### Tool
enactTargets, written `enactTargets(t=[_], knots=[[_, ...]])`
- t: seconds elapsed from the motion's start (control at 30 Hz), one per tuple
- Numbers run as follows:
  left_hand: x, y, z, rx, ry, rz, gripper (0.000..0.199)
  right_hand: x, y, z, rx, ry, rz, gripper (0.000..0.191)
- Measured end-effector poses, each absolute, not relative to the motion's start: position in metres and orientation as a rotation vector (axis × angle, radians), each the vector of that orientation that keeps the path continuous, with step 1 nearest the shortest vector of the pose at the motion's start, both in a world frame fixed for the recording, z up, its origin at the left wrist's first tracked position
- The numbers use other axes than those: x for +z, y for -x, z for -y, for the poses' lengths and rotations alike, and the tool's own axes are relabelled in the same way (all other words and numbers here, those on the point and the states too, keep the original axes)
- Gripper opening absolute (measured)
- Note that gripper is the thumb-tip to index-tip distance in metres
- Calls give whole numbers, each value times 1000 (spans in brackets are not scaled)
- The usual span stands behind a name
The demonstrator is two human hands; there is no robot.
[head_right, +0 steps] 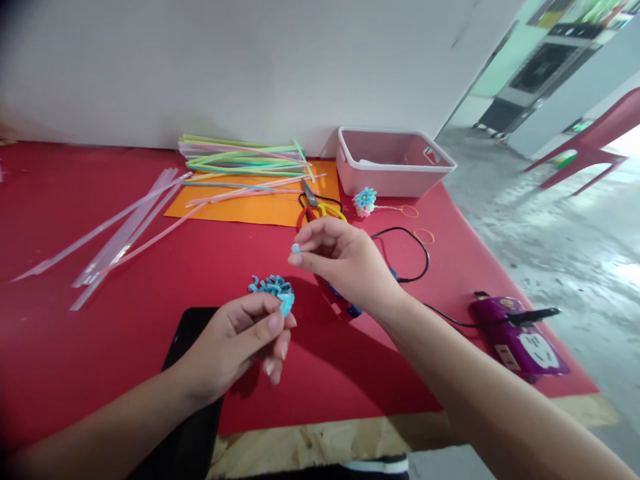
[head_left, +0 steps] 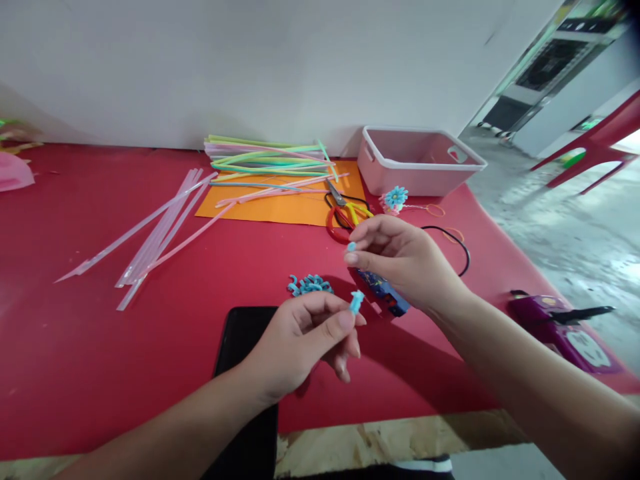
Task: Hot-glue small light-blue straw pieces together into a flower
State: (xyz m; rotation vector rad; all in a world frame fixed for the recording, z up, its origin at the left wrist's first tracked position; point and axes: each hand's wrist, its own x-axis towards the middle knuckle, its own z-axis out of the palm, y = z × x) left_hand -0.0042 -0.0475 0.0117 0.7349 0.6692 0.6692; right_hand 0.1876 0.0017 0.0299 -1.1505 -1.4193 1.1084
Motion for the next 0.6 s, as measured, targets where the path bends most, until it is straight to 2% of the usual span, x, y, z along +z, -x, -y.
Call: enactTargets(t=[0.07, 0.2, 0.43, 0.6], knots=[[10, 5, 47, 693, -733, -685, 40, 26, -200, 11, 1053, 1176, 1346, 34], [9, 5, 44, 736, -759, -765, 35, 23, -206, 28, 871, 1194, 1316, 9], [10, 2, 44, 783, -864, -879, 29, 22, -202, 46, 314, 1213, 1639, 20], [4, 3, 50, 855, -941, -865, 27, 22, -202, 49, 329, 1108, 1827, 26]])
